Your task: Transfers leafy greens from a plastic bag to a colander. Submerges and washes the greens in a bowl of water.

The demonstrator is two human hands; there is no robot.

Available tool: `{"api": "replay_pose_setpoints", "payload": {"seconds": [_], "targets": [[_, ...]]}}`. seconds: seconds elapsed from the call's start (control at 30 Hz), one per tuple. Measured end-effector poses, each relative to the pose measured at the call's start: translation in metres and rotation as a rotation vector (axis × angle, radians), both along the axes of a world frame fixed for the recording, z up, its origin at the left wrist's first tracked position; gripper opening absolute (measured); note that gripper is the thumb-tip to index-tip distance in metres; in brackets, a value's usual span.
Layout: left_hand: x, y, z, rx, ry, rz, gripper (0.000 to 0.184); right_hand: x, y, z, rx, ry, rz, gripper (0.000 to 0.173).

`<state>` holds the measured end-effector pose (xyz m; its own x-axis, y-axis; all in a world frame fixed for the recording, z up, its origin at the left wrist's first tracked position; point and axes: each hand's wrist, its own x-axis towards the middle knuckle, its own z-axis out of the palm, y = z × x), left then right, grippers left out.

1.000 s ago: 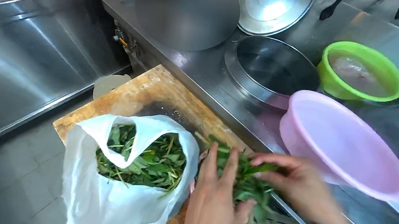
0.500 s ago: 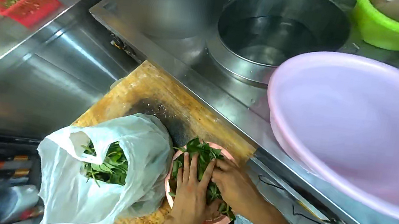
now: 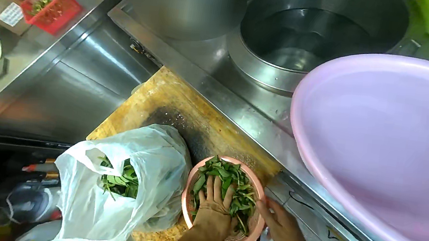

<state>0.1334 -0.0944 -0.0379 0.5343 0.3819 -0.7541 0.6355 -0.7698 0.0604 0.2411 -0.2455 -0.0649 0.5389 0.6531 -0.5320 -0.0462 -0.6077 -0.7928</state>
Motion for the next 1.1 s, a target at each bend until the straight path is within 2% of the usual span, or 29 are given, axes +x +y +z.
{"api": "replay_pose_setpoints", "payload": {"seconds": [0.07,0.13,0.23,0.33,0.47,0.5,0.57,0.63,0.67,0.7,0.73,0.77,0.83,0.87,0.9,0.93,0.97,1.03,1.1], "targets": [[0.003,0.001,0.006,-0.030,0.067,-0.013,0.088,-0.008,-0.003,-0.004,0.023,0.251,-0.020,0.047],[0.002,0.002,0.009,-0.037,0.062,-0.017,0.087,-0.012,-0.001,-0.002,0.017,0.343,-0.054,0.042],[-0.009,0.003,0.008,-0.007,-0.094,0.011,0.087,-0.013,0.004,0.002,-0.009,0.415,-0.130,0.039],[-0.024,0.005,0.016,-0.021,-0.325,0.096,0.098,-0.016,0.004,0.010,0.002,0.435,-0.163,0.039],[-0.035,0.013,0.062,-0.190,-0.421,0.219,0.118,-0.021,-0.004,0.025,0.001,0.314,-0.117,0.048],[-0.040,0.016,0.077,-0.225,-0.451,0.235,0.115,-0.020,-0.007,0.027,-0.024,0.228,-0.087,0.051],[-0.059,0.019,0.104,-0.193,-0.563,0.221,0.092,-0.018,-0.010,0.034,-0.081,0.022,-0.033,0.059],[-0.089,0.024,0.120,0.065,-0.836,0.182,0.052,-0.015,-0.012,0.044,-0.113,-0.211,0.044,0.068],[-0.105,0.031,0.127,0.240,-0.952,0.186,0.039,-0.013,-0.011,0.049,-0.119,-0.313,0.079,0.070],[-0.121,0.044,0.138,0.374,-0.990,0.217,0.038,-0.013,-0.009,0.056,-0.121,-0.399,0.100,0.071],[-0.137,0.062,0.151,0.445,-0.940,0.250,0.038,-0.014,-0.006,0.065,-0.120,-0.467,0.109,0.069],[-0.152,0.084,0.162,0.425,-0.831,0.271,0.037,-0.017,-0.002,0.076,-0.102,-0.527,0.107,0.065],[-0.167,0.136,0.168,0.168,-0.604,0.237,0.027,-0.030,0.010,0.098,-0.009,-0.617,0.089,0.052],[-0.165,0.159,0.161,0.069,-0.521,0.180,0.029,-0.041,0.019,0.109,0.054,-0.641,0.083,0.045],[-0.161,0.176,0.144,0.065,-0.466,0.108,0.043,-0.053,0.028,0.118,0.114,-0.651,0.084,0.040],[-0.157,0.188,0.125,0.120,-0.431,0.041,0.056,-0.065,0.038,0.125,0.169,-0.655,0.095,0.038],[-0.155,0.197,0.108,0.182,-0.400,-0.001,0.058,-0.077,0.049,0.130,0.223,-0.658,0.103,0.036],[-0.159,0.212,0.096,0.254,-0.400,-0.020,0.038,-0.100,0.068,0.139,0.283,-0.662,0.128,0.033],[-0.167,0.225,0.110,0.246,-0.558,0.064,0.034,-0.118,0.084,0.146,0.326,-0.675,0.140,0.030]]}}
